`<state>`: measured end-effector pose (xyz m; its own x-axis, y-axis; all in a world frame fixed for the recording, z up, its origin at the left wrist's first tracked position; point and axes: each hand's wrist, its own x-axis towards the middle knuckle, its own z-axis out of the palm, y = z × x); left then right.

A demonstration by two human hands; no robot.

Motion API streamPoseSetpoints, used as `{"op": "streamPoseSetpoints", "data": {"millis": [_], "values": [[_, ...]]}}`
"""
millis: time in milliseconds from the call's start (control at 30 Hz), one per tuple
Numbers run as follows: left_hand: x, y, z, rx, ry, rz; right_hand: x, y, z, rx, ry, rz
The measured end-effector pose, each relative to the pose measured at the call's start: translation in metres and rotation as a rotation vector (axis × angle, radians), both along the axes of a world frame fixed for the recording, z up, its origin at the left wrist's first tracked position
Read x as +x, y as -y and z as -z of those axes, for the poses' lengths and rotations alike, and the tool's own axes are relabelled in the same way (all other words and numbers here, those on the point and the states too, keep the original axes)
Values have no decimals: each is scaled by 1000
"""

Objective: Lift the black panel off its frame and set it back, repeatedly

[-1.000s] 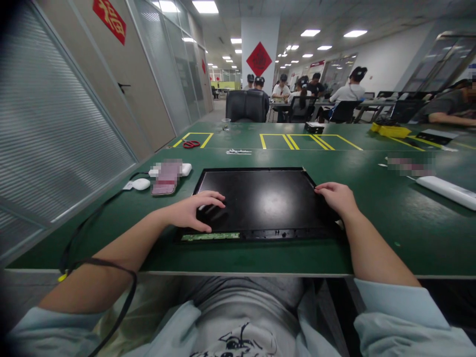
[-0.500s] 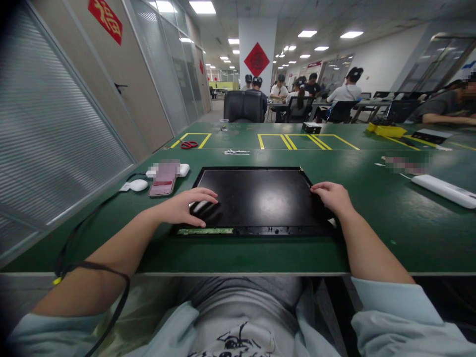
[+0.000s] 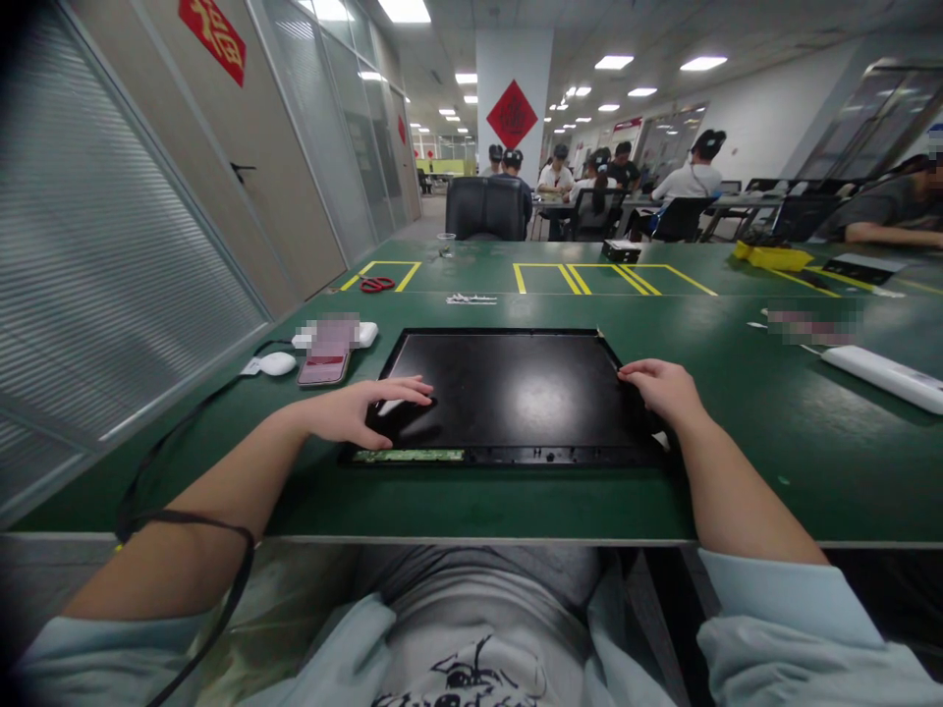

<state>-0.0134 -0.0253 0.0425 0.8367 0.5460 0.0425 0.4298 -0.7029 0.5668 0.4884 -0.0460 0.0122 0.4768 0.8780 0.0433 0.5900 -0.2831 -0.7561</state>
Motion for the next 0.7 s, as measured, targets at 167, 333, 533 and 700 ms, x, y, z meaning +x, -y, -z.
{"op": "streamPoseSetpoints", "data": {"millis": [167,333,533,700], "values": [[1,0,2,8,16,-7,-1,1,-2,18,-11,-7],[0,-1,4,19,26,0,-5,2,-6,-24,-6,13],[2,-1,3,18,14,-9,-11,6,-10,-41,-7,29],[2,-2,4,10,28,-6,-13,8,-11,-41,-10,26]]}}
